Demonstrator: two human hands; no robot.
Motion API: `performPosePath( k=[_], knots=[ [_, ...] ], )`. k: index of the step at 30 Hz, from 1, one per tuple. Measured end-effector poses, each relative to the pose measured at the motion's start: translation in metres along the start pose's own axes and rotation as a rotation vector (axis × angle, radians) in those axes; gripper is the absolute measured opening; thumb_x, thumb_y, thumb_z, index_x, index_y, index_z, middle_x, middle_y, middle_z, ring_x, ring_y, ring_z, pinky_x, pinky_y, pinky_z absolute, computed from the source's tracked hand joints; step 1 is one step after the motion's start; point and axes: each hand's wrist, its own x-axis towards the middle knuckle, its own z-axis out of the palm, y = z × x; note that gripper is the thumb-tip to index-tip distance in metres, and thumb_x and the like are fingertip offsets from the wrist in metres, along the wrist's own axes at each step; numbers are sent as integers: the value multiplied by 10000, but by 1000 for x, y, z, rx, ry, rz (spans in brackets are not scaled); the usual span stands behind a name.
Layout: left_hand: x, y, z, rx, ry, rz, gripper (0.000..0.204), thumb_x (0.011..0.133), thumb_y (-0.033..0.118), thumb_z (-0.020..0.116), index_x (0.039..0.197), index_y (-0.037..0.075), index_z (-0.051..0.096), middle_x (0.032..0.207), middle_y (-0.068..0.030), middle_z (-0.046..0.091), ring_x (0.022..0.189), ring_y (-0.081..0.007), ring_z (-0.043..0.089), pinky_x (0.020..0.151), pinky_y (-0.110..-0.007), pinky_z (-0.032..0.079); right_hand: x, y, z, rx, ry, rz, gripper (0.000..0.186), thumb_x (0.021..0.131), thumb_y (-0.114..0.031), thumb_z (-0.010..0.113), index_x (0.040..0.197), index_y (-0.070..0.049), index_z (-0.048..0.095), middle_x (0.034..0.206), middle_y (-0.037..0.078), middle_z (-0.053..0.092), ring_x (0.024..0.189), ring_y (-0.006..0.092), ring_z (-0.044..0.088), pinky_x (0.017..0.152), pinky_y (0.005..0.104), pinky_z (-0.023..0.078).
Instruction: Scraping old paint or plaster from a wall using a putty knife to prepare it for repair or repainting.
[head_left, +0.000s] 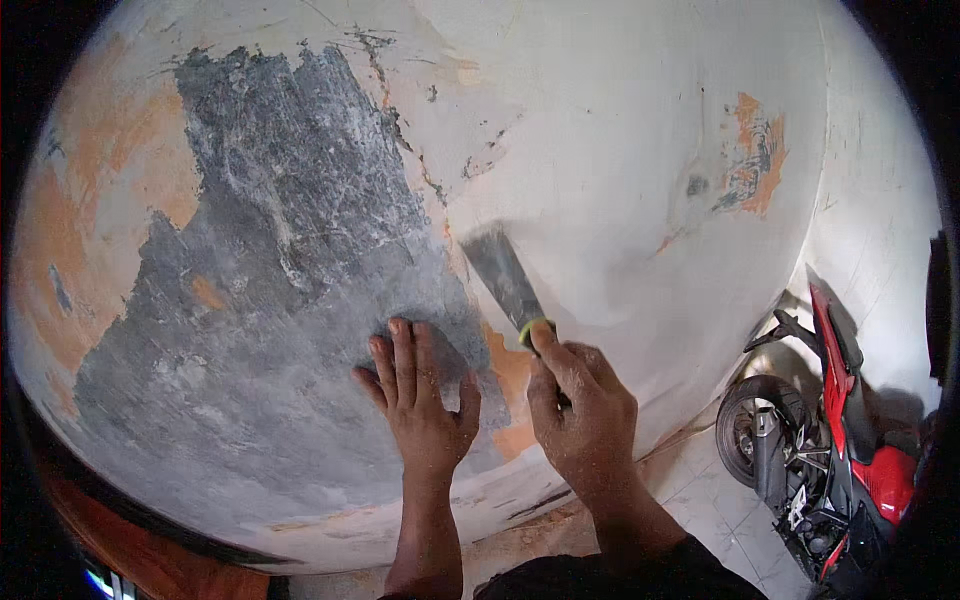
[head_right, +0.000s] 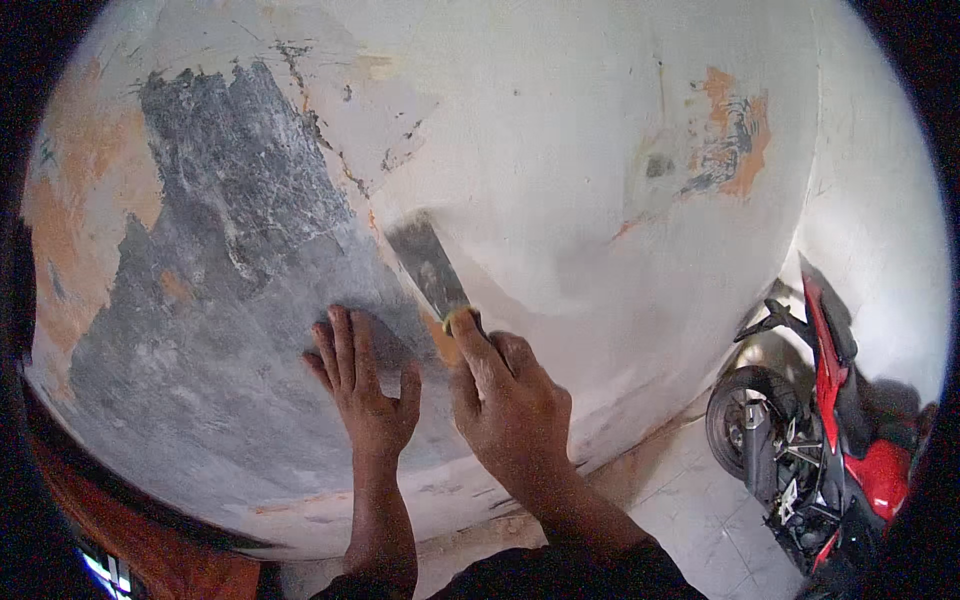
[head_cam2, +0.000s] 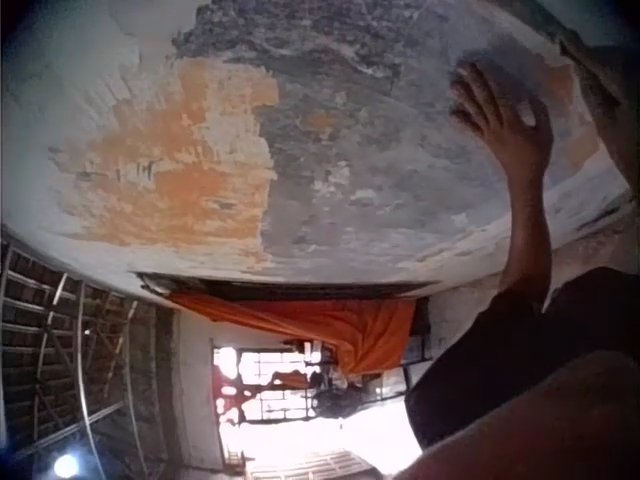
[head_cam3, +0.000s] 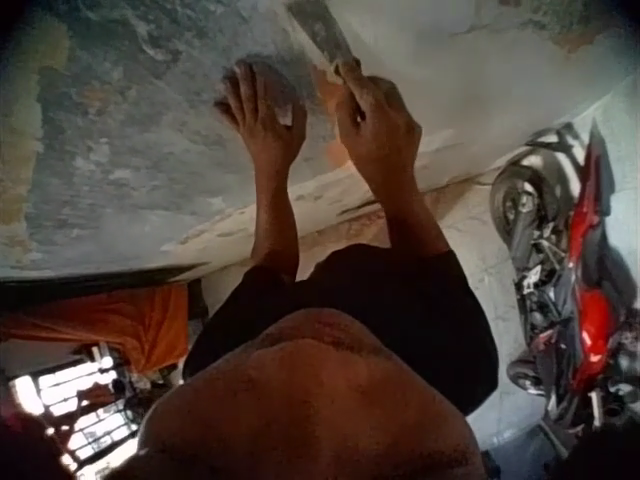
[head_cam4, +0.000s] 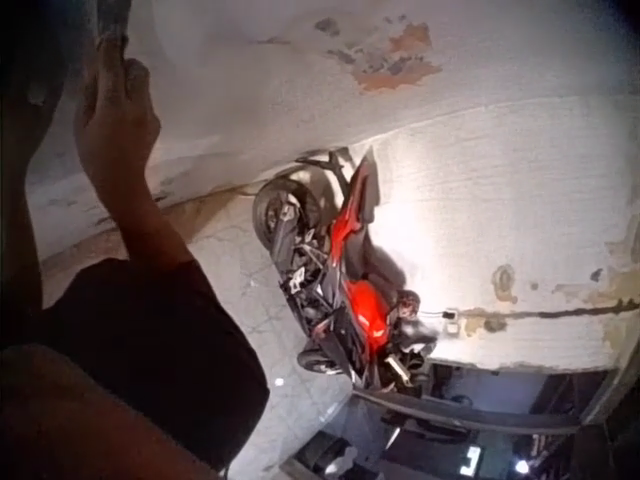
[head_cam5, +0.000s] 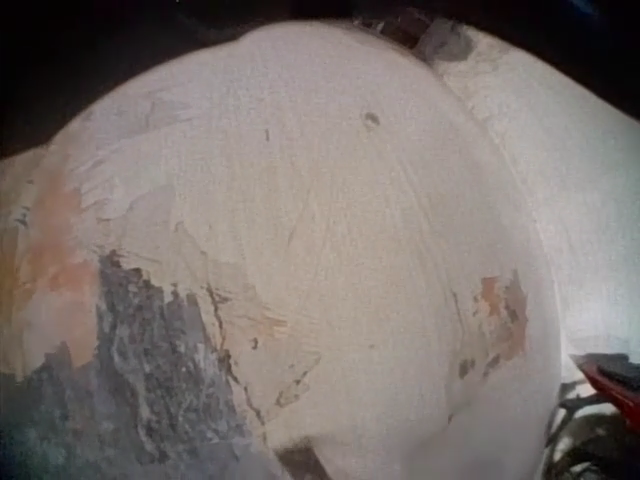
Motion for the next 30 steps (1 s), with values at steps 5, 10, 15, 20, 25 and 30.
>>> performPosePath(
  k=[5, 10, 15, 20, 25, 30],
  knots=[
    [-3, -1, -5, -19, -11, -25, 709, 887, 321, 611, 1493, 52, 360, 1600, -147, 238, 1499, -379, 90, 1168, -584, -47, -1, -9, -10, -27, -60, 15, 461, 832, -81, 696, 1284, -91, 606, 900, 111, 633, 677, 210, 664, 564, 326, 557],
    [-5, 0, 1, -5, -3, -7, 697, 890, 317, 612, 1491, 62, 366, 1599, -139, 245, 1503, -364, 86, 1166, -587, -54, -3, -6, -6, -56, -80, 59, 443, 823, -76, 695, 1260, -92, 624, 873, 108, 623, 667, 228, 657, 558, 339, 547],
    [-2, 0, 0, -2, 14, -28, 687, 889, 320, 615, 1488, 79, 381, 1600, -119, 250, 1505, -352, 86, 1163, -591, -64, -11, -5, -12, -45, -73, 27, 440, 826, -79, 697, 1260, -94, 624, 889, 106, 623, 695, 234, 659, 568, 339, 550],
    [7, 1, -3, 0, 19, -3, 679, 889, 328, 616, 1487, 100, 392, 1601, -96, 259, 1506, -337, 97, 1161, -593, -69, -7, 0, -1, -51, -28, 21, 452, 828, -78, 701, 1272, -106, 617, 906, 105, 625, 710, 237, 664, 578, 343, 556],
    [13, -3, -3, 19, 29, -11, 697, 878, 340, 628, 1492, 112, 389, 1603, -74, 263, 1505, -331, 108, 1160, -596, -70, -19, -1, -4, -30, -66, 60, 468, 823, -67, 699, 1280, -114, 611, 948, 119, 629, 735, 250, 677, 586, 352, 563],
    [11, -2, -5, -1, 16, -8, 696, 889, 351, 617, 1497, 109, 380, 1603, -77, 261, 1504, -340, 111, 1162, -587, -73, -12, -2, 12, -42, -46, 39, 495, 810, -62, 701, 1292, -117, 604, 963, 125, 629, 723, 260, 677, 569, 355, 561]
  ],
)
